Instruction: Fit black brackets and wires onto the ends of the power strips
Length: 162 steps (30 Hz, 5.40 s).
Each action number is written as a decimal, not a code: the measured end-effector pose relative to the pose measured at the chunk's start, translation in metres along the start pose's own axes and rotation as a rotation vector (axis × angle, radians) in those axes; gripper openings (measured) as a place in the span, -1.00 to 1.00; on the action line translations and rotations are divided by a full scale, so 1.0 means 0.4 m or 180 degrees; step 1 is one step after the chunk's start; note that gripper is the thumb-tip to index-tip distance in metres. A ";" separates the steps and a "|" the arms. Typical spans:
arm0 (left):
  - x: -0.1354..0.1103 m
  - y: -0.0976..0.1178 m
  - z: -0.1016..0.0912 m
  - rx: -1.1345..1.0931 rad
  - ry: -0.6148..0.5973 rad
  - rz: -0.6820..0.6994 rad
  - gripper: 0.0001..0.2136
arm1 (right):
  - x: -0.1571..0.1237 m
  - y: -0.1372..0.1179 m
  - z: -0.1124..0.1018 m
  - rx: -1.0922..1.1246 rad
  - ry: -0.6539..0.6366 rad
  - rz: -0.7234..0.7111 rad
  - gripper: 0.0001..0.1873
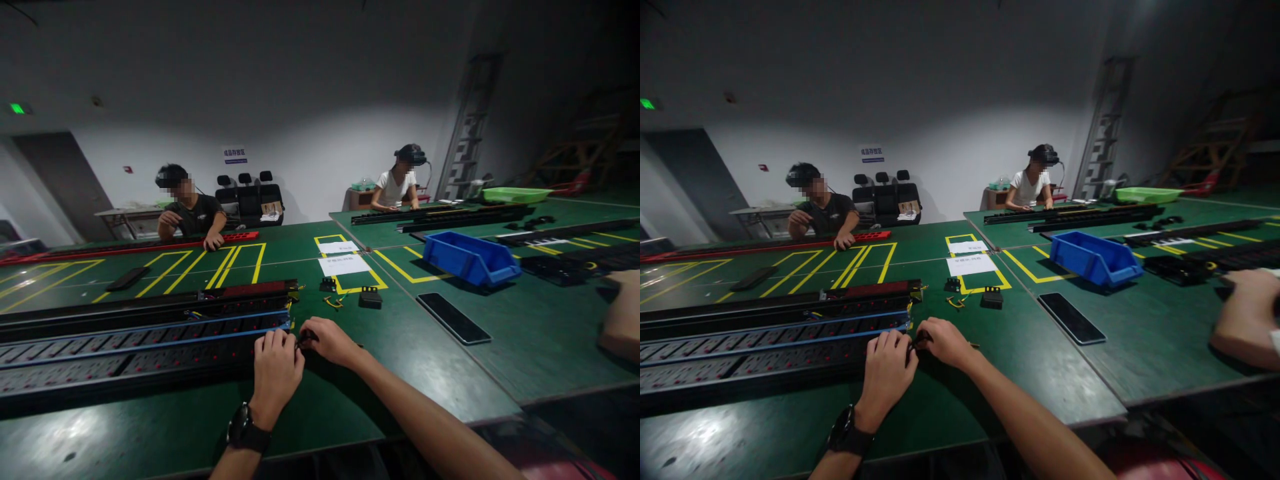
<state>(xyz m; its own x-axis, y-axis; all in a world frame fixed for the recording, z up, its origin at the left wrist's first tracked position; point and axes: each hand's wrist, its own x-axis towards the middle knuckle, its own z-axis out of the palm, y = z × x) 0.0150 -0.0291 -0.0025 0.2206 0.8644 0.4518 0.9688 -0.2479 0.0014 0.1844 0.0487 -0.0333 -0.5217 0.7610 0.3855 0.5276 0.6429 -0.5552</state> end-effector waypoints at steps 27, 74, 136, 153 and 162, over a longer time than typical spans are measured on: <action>0.000 -0.008 -0.002 -0.0089 0.0082 0.0227 -0.84 | -0.004 -0.023 -0.026 -0.0074 -0.0105 0.0016 -0.88; 0.000 -0.003 -0.006 -0.0090 0.0063 0.0089 -0.85 | -0.007 -0.035 -0.076 -0.0760 -0.0495 0.0391 -0.75; -0.007 0.005 0.019 -0.0452 -0.0108 -0.0186 -0.84 | 0.241 0.129 -0.021 -0.0795 0.0804 0.0576 -0.70; -0.010 0.011 0.012 -0.0337 -0.0032 -0.0135 -0.85 | 0.244 0.150 -0.020 -0.0997 0.0883 0.0578 -0.77; -0.009 0.012 0.011 -0.0367 -0.0094 -0.0132 -0.85 | 0.258 0.174 -0.034 -0.1485 0.0737 0.0646 -0.78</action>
<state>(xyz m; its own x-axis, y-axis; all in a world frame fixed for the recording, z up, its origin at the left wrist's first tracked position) 0.0192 -0.0316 -0.0082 0.1855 0.8870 0.4228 0.9580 -0.2589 0.1229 0.1765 0.1732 -0.0223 -0.2455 0.8388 0.4859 0.8704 0.4114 -0.2704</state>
